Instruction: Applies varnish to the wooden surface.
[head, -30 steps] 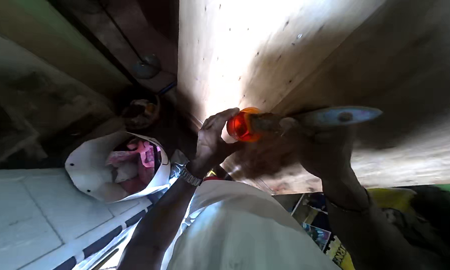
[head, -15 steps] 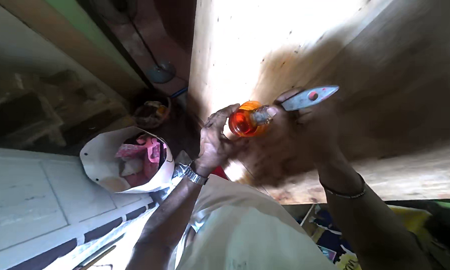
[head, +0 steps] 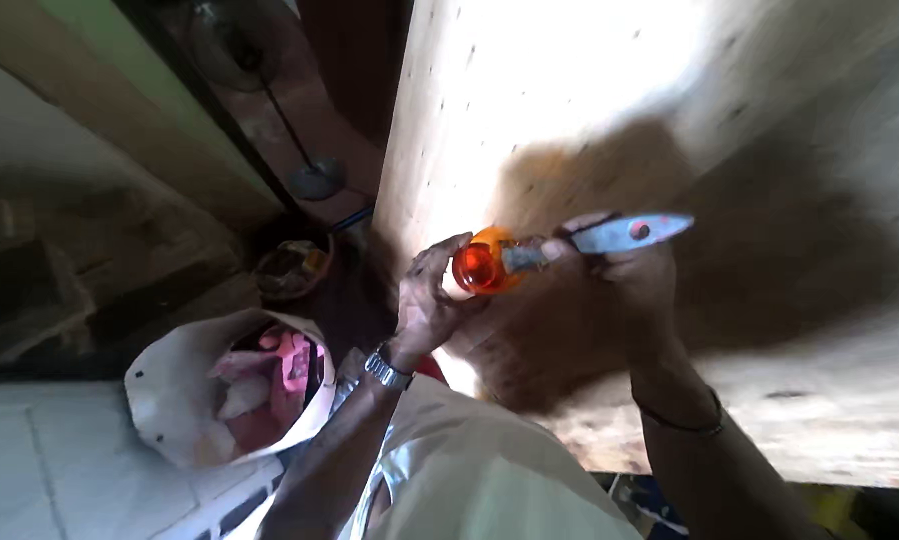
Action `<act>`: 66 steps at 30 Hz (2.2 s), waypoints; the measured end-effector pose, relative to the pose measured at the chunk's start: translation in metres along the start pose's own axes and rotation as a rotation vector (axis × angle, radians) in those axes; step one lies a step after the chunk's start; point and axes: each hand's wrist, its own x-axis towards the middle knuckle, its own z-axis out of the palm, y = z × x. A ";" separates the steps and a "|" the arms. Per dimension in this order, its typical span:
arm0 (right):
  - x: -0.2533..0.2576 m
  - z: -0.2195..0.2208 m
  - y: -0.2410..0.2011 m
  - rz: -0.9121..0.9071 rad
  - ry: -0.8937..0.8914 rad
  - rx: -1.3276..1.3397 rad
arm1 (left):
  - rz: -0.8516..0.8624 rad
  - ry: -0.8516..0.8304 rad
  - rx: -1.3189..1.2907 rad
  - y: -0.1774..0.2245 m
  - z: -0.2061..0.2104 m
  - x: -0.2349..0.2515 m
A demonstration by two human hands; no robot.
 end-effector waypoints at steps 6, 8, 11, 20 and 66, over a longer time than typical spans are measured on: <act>0.072 0.051 0.045 0.080 0.244 0.138 | -0.090 -0.068 -0.023 -0.061 -0.002 0.084; 0.105 0.072 0.057 0.181 0.323 0.249 | -0.080 -0.076 -0.086 -0.087 -0.011 0.115; 0.155 0.101 0.083 0.443 0.397 0.497 | -0.054 -0.066 -0.127 -0.127 -0.021 0.170; 0.324 0.119 0.090 0.331 0.560 0.459 | 0.044 -0.037 -0.167 -0.212 -0.054 0.318; 0.444 0.244 0.123 -0.247 -0.258 -1.246 | -0.433 -0.140 -0.143 -0.332 -0.161 0.205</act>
